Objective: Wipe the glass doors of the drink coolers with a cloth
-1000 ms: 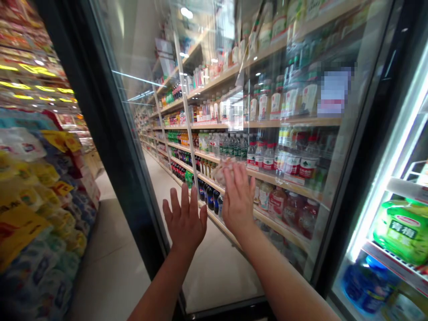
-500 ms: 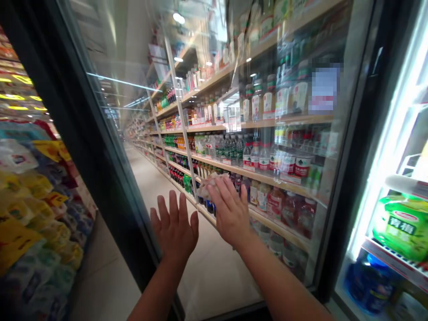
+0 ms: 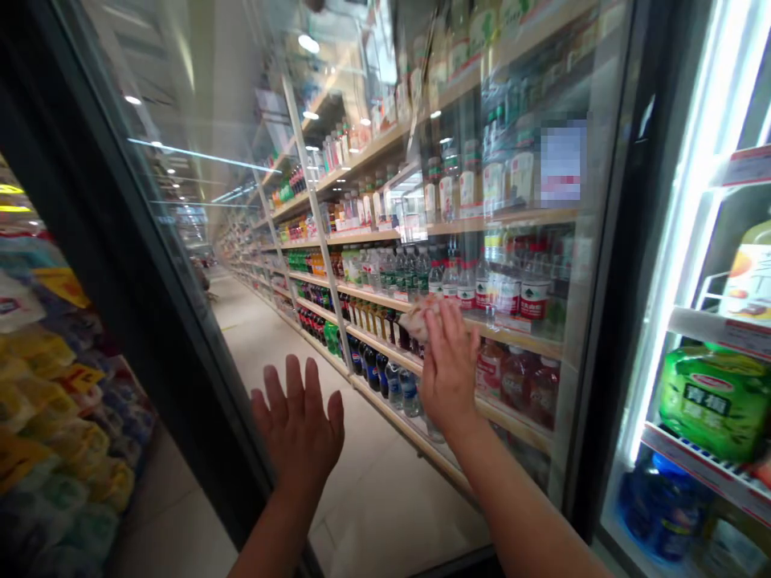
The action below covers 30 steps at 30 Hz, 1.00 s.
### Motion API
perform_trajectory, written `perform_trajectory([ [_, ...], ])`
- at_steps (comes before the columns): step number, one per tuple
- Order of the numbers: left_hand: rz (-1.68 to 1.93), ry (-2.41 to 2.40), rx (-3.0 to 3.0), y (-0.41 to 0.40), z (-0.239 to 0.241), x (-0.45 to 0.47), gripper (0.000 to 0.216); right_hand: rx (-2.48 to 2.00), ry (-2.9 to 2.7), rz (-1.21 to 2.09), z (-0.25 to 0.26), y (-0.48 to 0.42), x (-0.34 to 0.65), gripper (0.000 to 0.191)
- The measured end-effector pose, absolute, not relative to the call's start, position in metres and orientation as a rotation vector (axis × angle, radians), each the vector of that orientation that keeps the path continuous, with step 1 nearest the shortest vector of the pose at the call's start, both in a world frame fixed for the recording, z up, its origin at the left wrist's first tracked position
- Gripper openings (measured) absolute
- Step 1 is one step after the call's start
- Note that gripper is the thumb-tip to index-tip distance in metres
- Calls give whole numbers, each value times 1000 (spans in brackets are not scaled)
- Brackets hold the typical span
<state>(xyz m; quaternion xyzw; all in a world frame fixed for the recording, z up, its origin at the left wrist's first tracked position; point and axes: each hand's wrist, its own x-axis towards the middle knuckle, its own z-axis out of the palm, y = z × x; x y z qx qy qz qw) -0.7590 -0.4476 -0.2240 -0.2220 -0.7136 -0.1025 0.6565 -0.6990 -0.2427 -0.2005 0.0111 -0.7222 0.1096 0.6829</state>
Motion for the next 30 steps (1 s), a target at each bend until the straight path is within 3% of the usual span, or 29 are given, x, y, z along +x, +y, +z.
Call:
perform_trajectory([
  [20,-223,-1602,-493,-447,-224,-758,74,-139,-1472,310,-215,-183,-694,55],
  [25,-228,-1609,-489,-447,-226,-758,75,-252,-1367,387,-197,-158,-690,54],
  [30,-242,-1604,-492,-447,-226,-759,74,-195,-1413,376,-200,-180,-694,55],
])
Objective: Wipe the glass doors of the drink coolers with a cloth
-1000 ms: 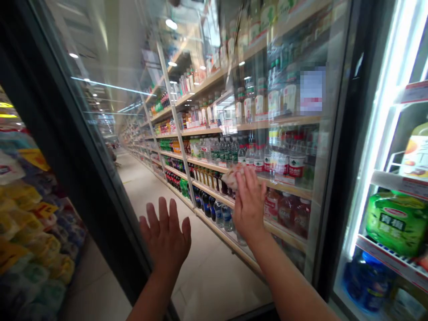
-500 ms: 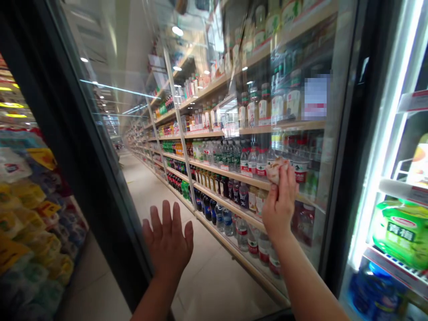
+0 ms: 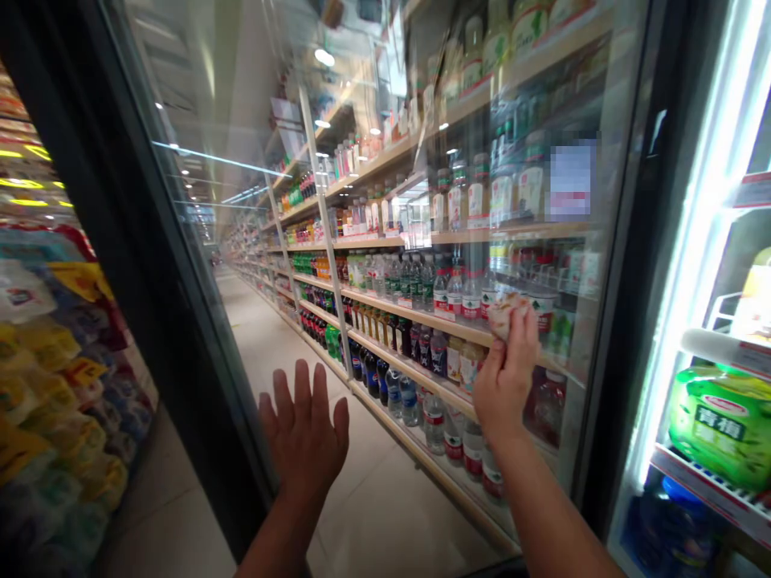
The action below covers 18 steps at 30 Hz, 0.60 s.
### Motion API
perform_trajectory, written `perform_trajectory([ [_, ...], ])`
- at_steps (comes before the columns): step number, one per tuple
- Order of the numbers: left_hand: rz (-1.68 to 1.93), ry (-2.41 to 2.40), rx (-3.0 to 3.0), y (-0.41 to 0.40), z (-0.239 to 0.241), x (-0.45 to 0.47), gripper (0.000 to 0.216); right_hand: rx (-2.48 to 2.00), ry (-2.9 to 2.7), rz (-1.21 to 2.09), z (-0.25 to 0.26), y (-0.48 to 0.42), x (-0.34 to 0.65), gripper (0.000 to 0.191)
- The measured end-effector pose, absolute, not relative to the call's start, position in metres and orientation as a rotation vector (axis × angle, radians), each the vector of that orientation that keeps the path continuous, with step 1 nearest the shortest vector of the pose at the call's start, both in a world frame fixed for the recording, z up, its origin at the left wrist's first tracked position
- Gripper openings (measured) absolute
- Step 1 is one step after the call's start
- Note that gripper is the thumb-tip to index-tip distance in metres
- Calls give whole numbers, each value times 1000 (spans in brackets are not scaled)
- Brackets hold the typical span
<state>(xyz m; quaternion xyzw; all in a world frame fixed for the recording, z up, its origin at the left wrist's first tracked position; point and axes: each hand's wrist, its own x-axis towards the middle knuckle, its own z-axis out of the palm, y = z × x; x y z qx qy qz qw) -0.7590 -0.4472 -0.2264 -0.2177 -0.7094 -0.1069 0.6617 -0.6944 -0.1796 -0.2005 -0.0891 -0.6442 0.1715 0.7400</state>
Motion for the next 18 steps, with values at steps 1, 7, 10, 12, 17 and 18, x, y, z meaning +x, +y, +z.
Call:
perform_trajectory([
  [1,-249,-1604,-496,-447,-226,-759,74,-167,-1437,358,-203,-187,-696,55],
  [7,-301,-1600,-512,-445,-226,-758,74,-87,-1466,302,-179,-214,-701,55],
  [10,-287,-1595,-509,-446,-226,-757,73,-51,-1505,295,-174,-234,-704,57],
  [12,-276,-1594,-510,-446,-226,-757,73,-15,-1556,255,-182,-252,-706,60],
  [17,-272,-1581,-521,-446,-226,-758,72,89,-1638,160,-183,-285,-710,65],
  [18,-270,-1581,-518,-446,-226,-757,72,96,-1639,169,-177,-289,-710,65],
])
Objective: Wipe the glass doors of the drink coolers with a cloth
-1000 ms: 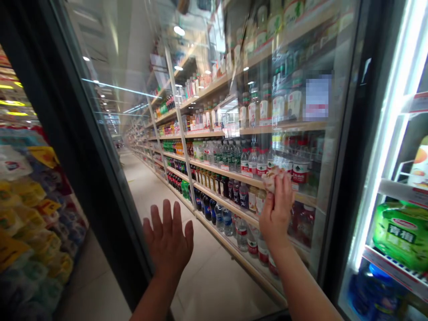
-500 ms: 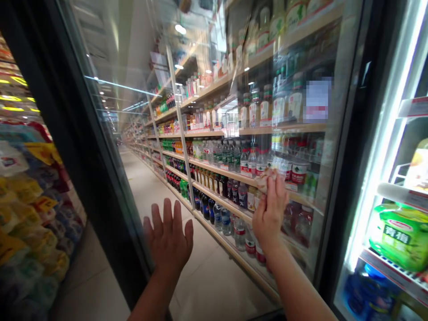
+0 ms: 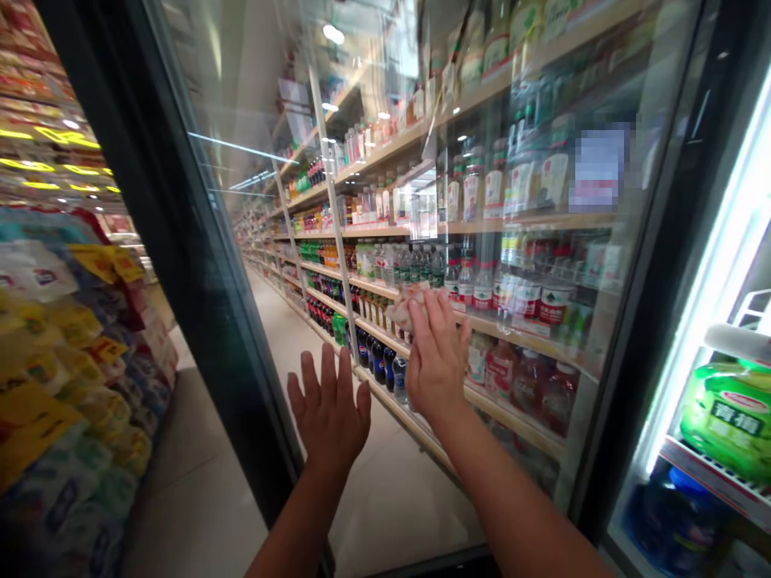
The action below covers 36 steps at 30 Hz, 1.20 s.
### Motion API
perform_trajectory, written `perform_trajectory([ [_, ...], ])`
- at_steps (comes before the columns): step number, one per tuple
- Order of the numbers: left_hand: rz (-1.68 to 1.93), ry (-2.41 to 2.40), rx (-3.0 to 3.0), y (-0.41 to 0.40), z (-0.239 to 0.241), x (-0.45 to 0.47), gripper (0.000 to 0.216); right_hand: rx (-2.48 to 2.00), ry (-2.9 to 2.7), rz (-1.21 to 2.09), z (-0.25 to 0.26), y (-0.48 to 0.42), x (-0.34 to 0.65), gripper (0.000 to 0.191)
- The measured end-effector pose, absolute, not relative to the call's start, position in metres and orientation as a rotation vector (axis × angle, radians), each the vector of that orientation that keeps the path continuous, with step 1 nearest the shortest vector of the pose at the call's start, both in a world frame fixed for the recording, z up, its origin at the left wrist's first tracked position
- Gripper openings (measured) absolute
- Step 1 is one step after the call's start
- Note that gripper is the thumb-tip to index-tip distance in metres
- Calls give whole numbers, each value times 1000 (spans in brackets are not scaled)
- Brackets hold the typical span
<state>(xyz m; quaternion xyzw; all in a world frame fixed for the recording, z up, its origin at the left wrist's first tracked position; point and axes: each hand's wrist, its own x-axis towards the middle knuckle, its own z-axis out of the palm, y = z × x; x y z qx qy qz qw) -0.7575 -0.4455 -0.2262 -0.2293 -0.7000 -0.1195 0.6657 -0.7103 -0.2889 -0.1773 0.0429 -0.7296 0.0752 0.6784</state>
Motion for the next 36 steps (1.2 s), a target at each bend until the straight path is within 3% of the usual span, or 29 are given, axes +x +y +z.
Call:
perform_trajectory([
  [6,-276,-1597,-518,-446,-227,-755,72,154,-1675,155,-162,-313,-712,66],
  [12,-270,-1584,-527,-447,-226,-754,67,300,-1697,70,-153,-332,-714,53],
  [21,-303,-1537,-571,-447,-231,-760,67,481,-1763,-26,-137,-344,-720,49],
  [36,-277,-1613,-537,-447,-228,-758,72,229,-1702,33,-136,-321,-716,51],
])
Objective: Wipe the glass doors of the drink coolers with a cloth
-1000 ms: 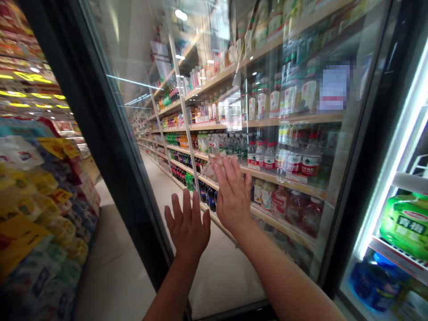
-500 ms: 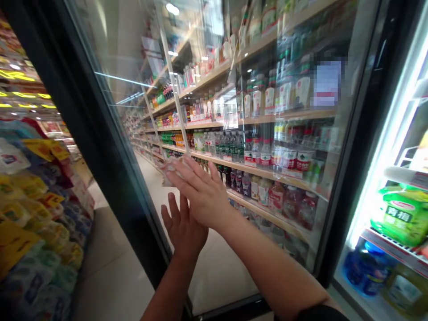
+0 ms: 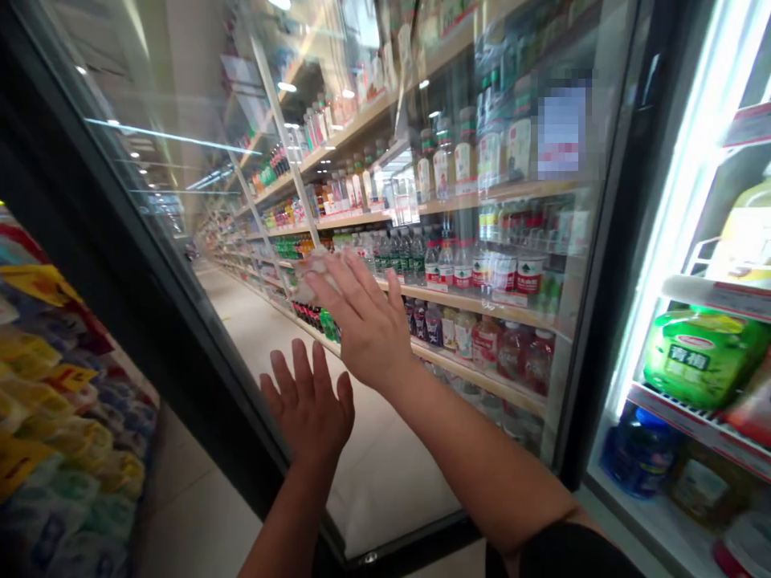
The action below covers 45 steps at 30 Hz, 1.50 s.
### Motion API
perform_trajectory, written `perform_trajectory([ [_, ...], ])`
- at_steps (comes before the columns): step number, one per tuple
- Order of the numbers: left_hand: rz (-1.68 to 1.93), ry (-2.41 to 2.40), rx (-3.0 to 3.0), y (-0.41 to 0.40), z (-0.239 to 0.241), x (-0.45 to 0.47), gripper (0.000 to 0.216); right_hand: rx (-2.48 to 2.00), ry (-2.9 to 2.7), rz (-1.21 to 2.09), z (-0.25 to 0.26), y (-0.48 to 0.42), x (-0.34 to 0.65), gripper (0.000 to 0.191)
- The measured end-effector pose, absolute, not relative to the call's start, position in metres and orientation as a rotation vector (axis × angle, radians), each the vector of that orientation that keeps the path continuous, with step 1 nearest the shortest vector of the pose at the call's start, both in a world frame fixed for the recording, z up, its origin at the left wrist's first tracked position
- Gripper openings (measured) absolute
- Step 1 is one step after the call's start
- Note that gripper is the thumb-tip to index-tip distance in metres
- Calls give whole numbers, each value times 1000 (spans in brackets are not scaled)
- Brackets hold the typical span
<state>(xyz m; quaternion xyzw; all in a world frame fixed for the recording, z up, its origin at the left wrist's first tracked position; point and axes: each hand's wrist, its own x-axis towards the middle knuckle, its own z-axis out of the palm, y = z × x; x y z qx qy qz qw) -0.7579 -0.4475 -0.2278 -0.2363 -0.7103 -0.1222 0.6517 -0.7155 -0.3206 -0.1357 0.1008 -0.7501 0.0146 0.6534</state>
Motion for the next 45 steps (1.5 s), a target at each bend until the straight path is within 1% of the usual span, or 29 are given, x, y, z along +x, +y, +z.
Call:
perform_trajectory([
  [6,-290,-1603,-553,-446,-227,-757,72,199,-1690,24,-160,-305,-712,55],
  [12,-314,-1602,-556,-447,-227,-759,75,73,-1686,92,-151,-288,-707,59],
  [18,-297,-1600,-560,-447,-228,-759,75,16,-1697,94,-176,-277,-702,67],
  [21,-302,-1614,-550,-447,-229,-759,75,-1,-1684,102,-171,-267,-701,65],
  [25,-330,-1619,-545,-448,-230,-760,74,-63,-1650,193,-163,-253,-699,59],
  [31,-363,-1643,-561,-448,-232,-761,71,-93,-1656,238,-183,-244,-698,60],
  [37,-344,-1643,-553,-448,-230,-759,74,-100,-1598,265,-169,-228,-696,58],
  [42,-349,-1637,-557,-448,-231,-760,74,-152,-1588,308,-197,-220,-693,59],
  [45,-319,-1635,-543,-448,-231,-761,74,-163,-1570,327,-200,-214,-691,57],
])
